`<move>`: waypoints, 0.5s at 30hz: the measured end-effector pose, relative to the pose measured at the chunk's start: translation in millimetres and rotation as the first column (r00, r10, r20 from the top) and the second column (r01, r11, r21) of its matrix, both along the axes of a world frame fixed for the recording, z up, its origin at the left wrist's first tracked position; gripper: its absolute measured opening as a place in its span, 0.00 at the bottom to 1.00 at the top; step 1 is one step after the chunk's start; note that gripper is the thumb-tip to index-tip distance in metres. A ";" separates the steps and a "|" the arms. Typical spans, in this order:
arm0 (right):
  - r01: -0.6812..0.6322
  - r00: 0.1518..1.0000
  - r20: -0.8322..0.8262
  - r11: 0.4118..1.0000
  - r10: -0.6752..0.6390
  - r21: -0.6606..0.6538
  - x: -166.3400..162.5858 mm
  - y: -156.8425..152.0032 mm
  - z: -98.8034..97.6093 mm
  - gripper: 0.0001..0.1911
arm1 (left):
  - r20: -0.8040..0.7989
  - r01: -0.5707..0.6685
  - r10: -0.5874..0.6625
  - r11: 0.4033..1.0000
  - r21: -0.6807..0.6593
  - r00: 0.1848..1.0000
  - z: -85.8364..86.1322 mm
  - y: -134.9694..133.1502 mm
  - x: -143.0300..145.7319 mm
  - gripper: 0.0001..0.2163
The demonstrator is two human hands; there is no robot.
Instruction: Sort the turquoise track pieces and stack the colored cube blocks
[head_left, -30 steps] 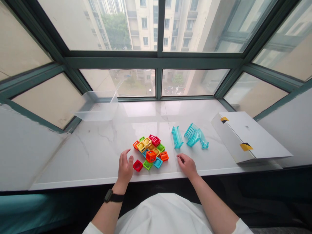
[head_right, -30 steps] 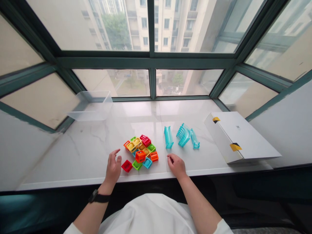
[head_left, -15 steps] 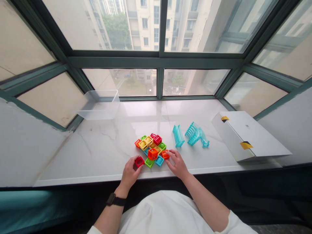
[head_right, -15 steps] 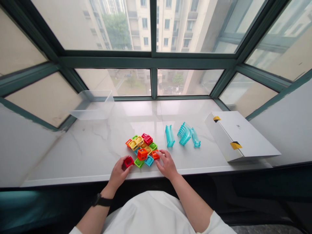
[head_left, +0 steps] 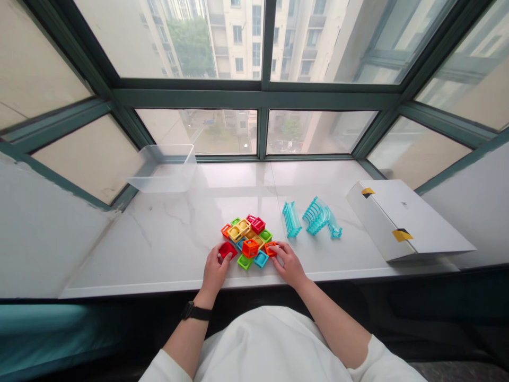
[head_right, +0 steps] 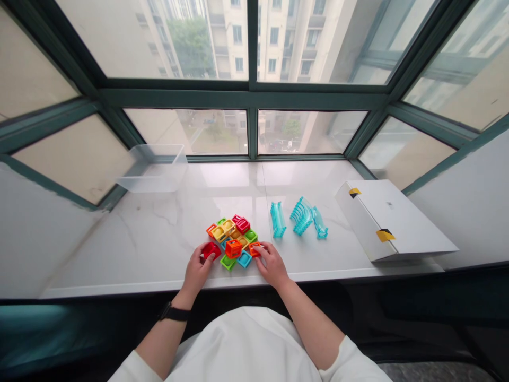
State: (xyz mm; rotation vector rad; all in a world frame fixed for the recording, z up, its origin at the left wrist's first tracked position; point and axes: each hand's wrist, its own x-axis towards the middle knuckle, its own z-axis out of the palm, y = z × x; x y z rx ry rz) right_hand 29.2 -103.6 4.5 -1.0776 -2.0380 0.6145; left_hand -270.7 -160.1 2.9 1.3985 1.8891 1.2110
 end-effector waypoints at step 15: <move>-0.034 0.994 0.105 0.976 0.012 0.216 -30.5 -1.6 28.8 0.27 | -0.362 0.228 -0.131 0.944 0.238 0.923 8.5 -4.3 14.2 0.21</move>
